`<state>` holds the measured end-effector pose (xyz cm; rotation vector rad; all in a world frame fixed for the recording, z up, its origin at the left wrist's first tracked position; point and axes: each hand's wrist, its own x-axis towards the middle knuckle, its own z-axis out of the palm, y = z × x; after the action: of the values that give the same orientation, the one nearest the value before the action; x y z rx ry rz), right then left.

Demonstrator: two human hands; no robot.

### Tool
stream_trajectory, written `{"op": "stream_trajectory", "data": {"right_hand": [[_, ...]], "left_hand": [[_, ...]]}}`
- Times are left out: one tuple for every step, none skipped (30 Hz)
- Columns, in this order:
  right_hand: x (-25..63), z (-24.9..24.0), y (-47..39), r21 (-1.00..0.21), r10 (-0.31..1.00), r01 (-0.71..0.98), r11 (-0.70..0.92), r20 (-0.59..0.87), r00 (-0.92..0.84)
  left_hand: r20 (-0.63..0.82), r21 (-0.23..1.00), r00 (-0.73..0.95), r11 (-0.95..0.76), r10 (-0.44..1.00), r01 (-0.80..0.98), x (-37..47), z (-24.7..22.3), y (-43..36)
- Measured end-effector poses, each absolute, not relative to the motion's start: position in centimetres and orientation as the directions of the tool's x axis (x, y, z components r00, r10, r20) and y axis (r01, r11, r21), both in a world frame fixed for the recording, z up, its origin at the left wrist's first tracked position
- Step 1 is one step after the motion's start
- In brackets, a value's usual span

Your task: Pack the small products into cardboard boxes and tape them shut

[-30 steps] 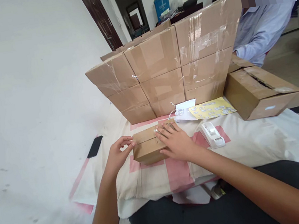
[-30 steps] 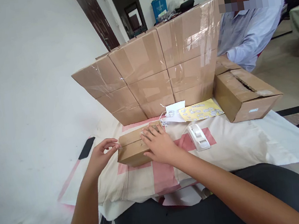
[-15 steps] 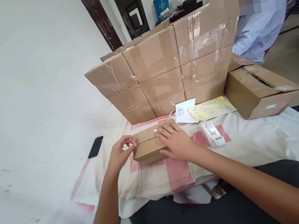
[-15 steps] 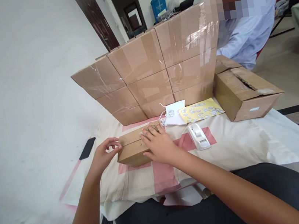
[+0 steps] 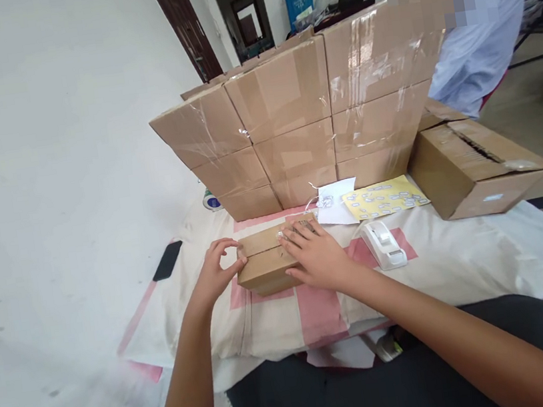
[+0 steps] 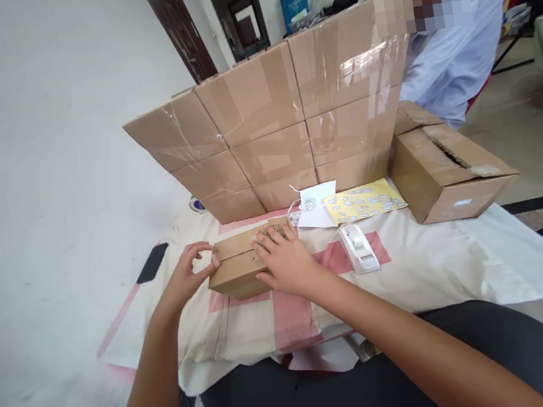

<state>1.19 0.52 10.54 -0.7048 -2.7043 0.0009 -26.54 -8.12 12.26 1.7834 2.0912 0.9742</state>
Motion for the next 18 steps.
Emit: {"op": "stream_trajectory", "data": {"right_hand": [[1.2, 10.6, 0.5, -0.087, 0.473, 0.472, 0.877, 0.328, -0.818], [1.2, 10.6, 0.5, -0.088, 0.473, 0.472, 0.877, 0.327, -0.818], [1.2, 10.6, 0.6, -0.088, 0.474, 0.473, 0.877, 0.327, -0.818], [1.2, 10.6, 0.6, -0.087, 0.474, 0.474, 0.876, 0.326, -0.817], [1.2, 10.6, 0.6, -0.085, 0.477, 0.477, 0.875, 0.326, -0.817], [1.2, 10.6, 0.6, -0.083, 0.479, 0.480, 0.873, 0.324, -0.816], [1.2, 10.7, 0.7, -0.080, 0.480, 0.482, 0.873, 0.321, -0.816], [1.1, 10.7, 0.7, -0.077, 0.481, 0.484, 0.872, 0.318, -0.817], [1.1, 10.7, 0.7, -0.075, 0.480, 0.483, 0.872, 0.316, -0.818], [1.1, 10.7, 0.7, -0.074, 0.479, 0.482, 0.873, 0.314, -0.820], [1.1, 10.7, 0.8, -0.072, 0.477, 0.481, 0.874, 0.312, -0.822], [1.1, 10.7, 0.8, -0.071, 0.477, 0.481, 0.874, 0.310, -0.822], [1.1, 10.6, 0.8, -0.069, 0.479, 0.483, 0.873, 0.311, -0.821], [1.1, 10.5, 0.9, -0.066, 0.481, 0.486, 0.871, 0.312, -0.820], [1.1, 10.4, 0.8, -0.063, 0.485, 0.491, 0.869, 0.314, -0.816], [1.0, 10.2, 0.8, -0.062, 0.489, 0.497, 0.866, 0.318, -0.812], [1.0, 10.1, 0.7, -0.061, 0.491, 0.500, 0.864, 0.323, -0.809], [0.9, 10.0, 0.7, -0.063, 0.490, 0.500, 0.864, 0.329, -0.807]], "left_hand": [[0.221, 0.619, -0.257, 0.069, 0.941, 0.782, -26.7, 12.3, -8.1], [0.185, 0.637, -0.277, 0.100, 0.943, 0.765, -26.8, 12.4, -8.1], [0.141, 0.668, -0.294, 0.129, 0.945, 0.733, -26.9, 12.4, -8.0], [0.091, 0.707, -0.302, 0.152, 0.949, 0.690, -26.9, 12.4, -7.9], [0.047, 0.748, -0.301, 0.167, 0.953, 0.643, -26.9, 12.3, -7.7], [0.016, 0.783, -0.296, 0.172, 0.955, 0.598, -26.9, 12.1, -7.4], [0.004, 0.810, -0.295, 0.170, 0.955, 0.561, -26.9, 11.8, -7.1], [0.005, 0.828, -0.303, 0.166, 0.953, 0.535, -26.8, 11.4, -6.7], [0.013, 0.840, -0.315, 0.160, 0.949, 0.518, -26.7, 11.0, -6.2], [0.022, 0.849, -0.326, 0.155, 0.945, 0.505, -26.6, 10.5, -5.8], [0.030, 0.861, -0.339, 0.148, 0.940, 0.487, -26.5, 10.1, -5.5], [0.035, 0.873, -0.349, 0.141, 0.937, 0.467, -26.4, 9.8, -5.2], [0.035, 0.884, -0.352, 0.135, 0.935, 0.448, -26.3, 9.6, -5.1], [0.028, 0.894, -0.346, 0.131, 0.938, 0.429, -26.3, 9.6, -5.2], [0.013, 0.902, -0.327, 0.131, 0.945, 0.412, -26.2, 9.6, -5.3], [-0.014, 0.908, -0.296, 0.136, 0.955, 0.395, -26.2, 9.7, -5.6], [-0.050, 0.914, -0.257, 0.148, 0.965, 0.378, -26.2, 9.9, -5.9], [-0.086, 0.919, -0.220, 0.163, 0.972, 0.360, -26.2, 10.0, -6.2]]}}
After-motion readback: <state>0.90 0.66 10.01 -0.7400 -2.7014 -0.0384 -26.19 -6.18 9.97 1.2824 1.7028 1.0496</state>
